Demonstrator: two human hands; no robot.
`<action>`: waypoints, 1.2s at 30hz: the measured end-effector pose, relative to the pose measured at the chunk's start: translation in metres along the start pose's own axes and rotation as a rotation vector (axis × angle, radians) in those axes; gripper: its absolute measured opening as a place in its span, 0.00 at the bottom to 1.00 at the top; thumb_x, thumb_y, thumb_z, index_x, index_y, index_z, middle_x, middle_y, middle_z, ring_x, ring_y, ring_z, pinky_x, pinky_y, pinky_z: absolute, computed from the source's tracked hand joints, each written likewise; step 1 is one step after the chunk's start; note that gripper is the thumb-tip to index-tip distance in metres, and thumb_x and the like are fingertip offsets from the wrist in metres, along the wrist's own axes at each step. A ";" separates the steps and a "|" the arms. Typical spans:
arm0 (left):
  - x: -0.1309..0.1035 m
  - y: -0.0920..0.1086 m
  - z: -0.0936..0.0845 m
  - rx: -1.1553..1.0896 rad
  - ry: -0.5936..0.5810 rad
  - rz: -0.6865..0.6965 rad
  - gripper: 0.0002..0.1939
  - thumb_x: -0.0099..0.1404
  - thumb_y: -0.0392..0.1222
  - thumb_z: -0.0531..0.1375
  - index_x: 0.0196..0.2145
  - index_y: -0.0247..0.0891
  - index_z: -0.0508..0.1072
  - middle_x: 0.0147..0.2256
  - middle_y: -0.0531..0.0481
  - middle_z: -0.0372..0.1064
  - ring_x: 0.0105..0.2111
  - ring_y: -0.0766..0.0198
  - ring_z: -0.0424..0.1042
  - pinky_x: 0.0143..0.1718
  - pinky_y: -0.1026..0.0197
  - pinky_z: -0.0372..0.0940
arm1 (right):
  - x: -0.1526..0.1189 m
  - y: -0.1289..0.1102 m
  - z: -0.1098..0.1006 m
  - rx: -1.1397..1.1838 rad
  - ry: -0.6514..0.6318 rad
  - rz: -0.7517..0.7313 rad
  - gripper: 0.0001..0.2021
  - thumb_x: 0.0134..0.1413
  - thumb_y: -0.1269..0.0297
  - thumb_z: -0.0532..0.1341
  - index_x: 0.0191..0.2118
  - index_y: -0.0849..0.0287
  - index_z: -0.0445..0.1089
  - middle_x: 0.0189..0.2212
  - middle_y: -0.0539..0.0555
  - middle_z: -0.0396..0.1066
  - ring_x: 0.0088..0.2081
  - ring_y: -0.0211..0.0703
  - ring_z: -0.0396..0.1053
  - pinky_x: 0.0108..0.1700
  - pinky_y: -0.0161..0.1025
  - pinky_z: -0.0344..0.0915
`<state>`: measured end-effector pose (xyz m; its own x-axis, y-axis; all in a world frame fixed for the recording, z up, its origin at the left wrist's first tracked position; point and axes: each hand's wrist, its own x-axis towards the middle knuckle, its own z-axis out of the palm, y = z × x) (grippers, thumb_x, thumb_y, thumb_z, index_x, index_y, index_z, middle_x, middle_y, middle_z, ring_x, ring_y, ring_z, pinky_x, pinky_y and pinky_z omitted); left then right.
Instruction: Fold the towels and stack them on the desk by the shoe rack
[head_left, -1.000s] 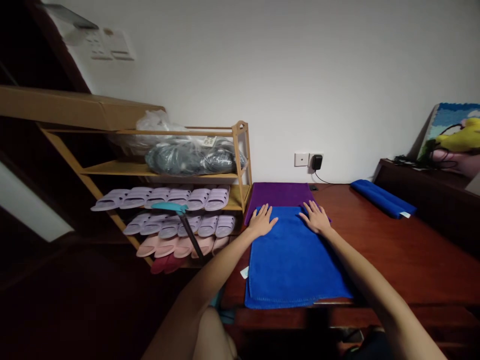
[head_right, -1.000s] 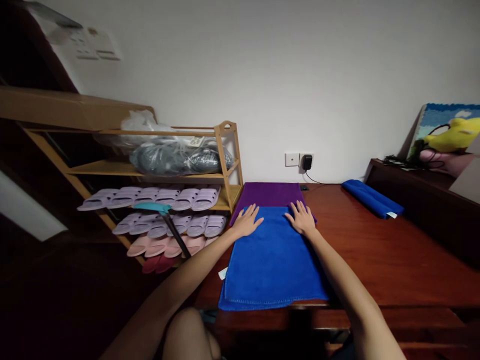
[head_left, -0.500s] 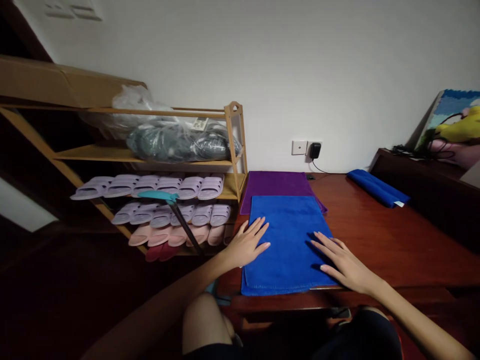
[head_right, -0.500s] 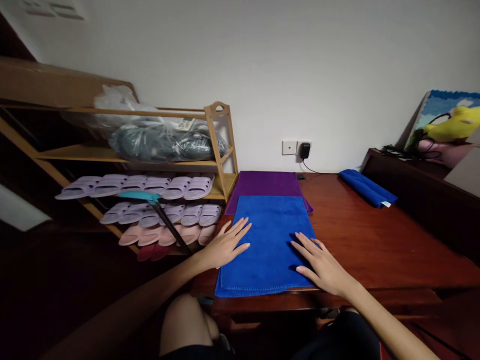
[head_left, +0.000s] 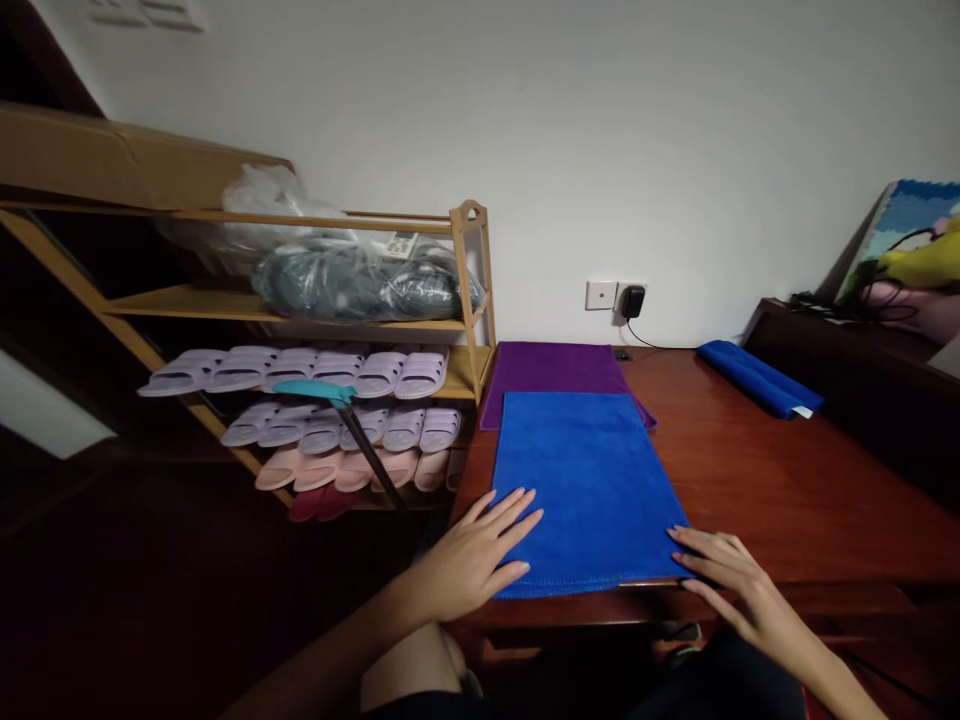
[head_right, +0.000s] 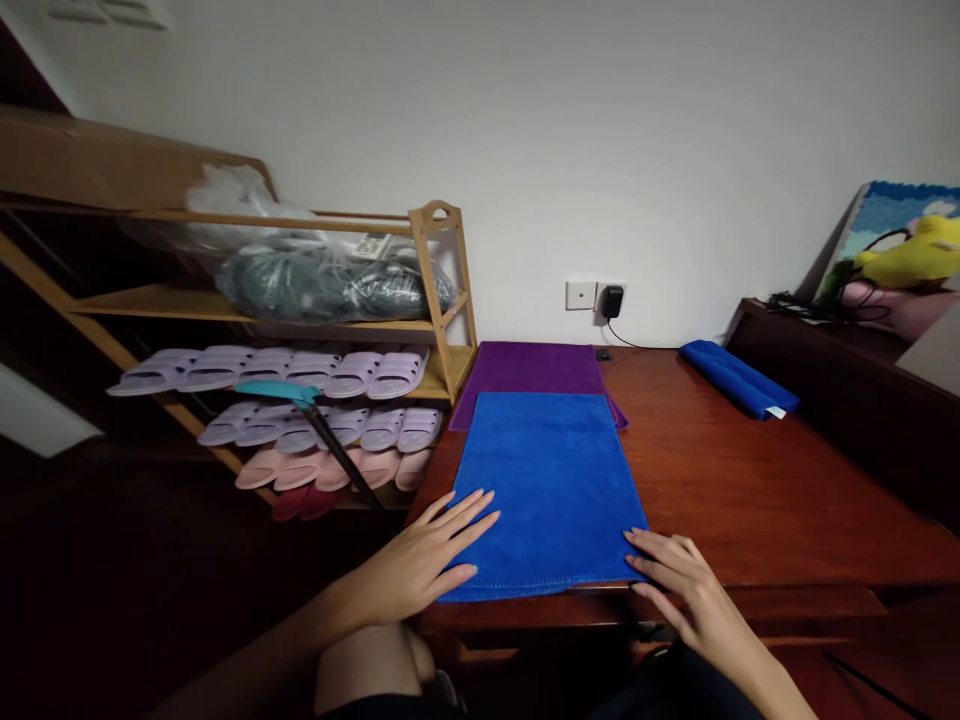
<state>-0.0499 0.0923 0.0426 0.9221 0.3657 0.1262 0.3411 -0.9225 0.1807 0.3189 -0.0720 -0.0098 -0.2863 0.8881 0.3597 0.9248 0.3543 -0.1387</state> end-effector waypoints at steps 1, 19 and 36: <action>-0.002 0.003 -0.002 0.014 -0.005 0.022 0.30 0.70 0.46 0.53 0.66 0.51 0.46 0.66 0.49 0.43 0.65 0.54 0.45 0.63 0.46 0.47 | -0.003 0.001 0.001 -0.027 0.032 -0.012 0.20 0.58 0.60 0.58 0.57 0.44 0.65 0.58 0.53 0.62 0.58 0.48 0.62 0.55 0.46 0.63; -0.045 0.006 0.014 0.173 0.117 0.116 0.33 0.67 0.29 0.49 0.66 0.46 0.47 0.62 0.51 0.55 0.61 0.58 0.56 0.61 0.53 0.56 | -0.009 -0.070 0.056 -0.190 0.474 0.064 0.34 0.55 0.63 0.58 0.66 0.48 0.49 0.28 0.57 0.68 0.28 0.46 0.65 0.30 0.44 0.64; 0.133 -0.142 -0.002 -0.054 0.191 -0.489 0.28 0.71 0.49 0.45 0.64 0.35 0.55 0.66 0.41 0.44 0.66 0.54 0.42 0.63 0.46 0.42 | 0.189 0.100 0.016 0.211 -0.021 0.318 0.29 0.62 0.45 0.43 0.61 0.55 0.60 0.60 0.55 0.59 0.61 0.46 0.56 0.63 0.45 0.51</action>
<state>0.0243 0.2721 0.0361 0.6061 0.7726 0.1890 0.7086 -0.6325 0.3128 0.3537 0.1358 0.0291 -0.0003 0.9684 0.2495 0.8968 0.1106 -0.4283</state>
